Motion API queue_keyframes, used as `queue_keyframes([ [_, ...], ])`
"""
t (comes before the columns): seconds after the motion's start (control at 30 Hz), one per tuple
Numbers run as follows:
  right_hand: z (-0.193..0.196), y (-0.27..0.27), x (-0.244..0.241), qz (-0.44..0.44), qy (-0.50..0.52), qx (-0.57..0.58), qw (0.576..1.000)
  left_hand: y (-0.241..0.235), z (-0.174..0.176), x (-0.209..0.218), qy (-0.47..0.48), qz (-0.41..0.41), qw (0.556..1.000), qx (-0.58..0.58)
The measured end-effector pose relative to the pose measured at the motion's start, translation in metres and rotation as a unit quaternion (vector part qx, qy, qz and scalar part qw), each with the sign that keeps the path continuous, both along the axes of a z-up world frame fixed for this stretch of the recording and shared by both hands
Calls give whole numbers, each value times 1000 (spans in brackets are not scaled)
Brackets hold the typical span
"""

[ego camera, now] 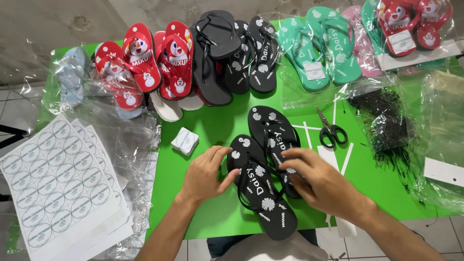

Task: Folding small paper labels and attaching them to the straps of flip-flops using plastic fasteners and scissors.

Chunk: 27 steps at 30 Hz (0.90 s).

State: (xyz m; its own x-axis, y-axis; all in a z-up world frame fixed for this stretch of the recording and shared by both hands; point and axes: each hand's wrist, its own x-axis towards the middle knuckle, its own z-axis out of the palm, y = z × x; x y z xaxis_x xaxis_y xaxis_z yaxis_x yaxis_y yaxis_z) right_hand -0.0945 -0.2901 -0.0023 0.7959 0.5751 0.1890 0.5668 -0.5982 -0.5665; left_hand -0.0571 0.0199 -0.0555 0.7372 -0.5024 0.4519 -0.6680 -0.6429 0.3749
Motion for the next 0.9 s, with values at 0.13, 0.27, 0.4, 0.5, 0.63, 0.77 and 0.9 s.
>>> queue_keyframes([
  [0.13,-18,-9,13,-153,-66,-41,985,-4,-4,-2,-23,2,999,-43],
  [0.27,-9,-4,19,-148,41,-56,987,-5,2,-3,-22,-36,999,-29],
  [0.4,-27,-15,22,-141,106,-70,982,-4,-19,-4,-32,-47,998,-20],
  [0.5,-7,-13,16,-160,161,-25,974,-3,-38,-6,-29,-43,998,-20],
  [0.63,9,-14,8,-170,178,-22,969,2,-49,0,-24,5,999,-40],
  [0.77,19,-14,-4,-163,196,-37,966,4,-44,2,-34,84,992,-93],
  [0.9,25,-10,-11,-132,213,-63,966,0,-34,5,-48,102,988,-105],
])
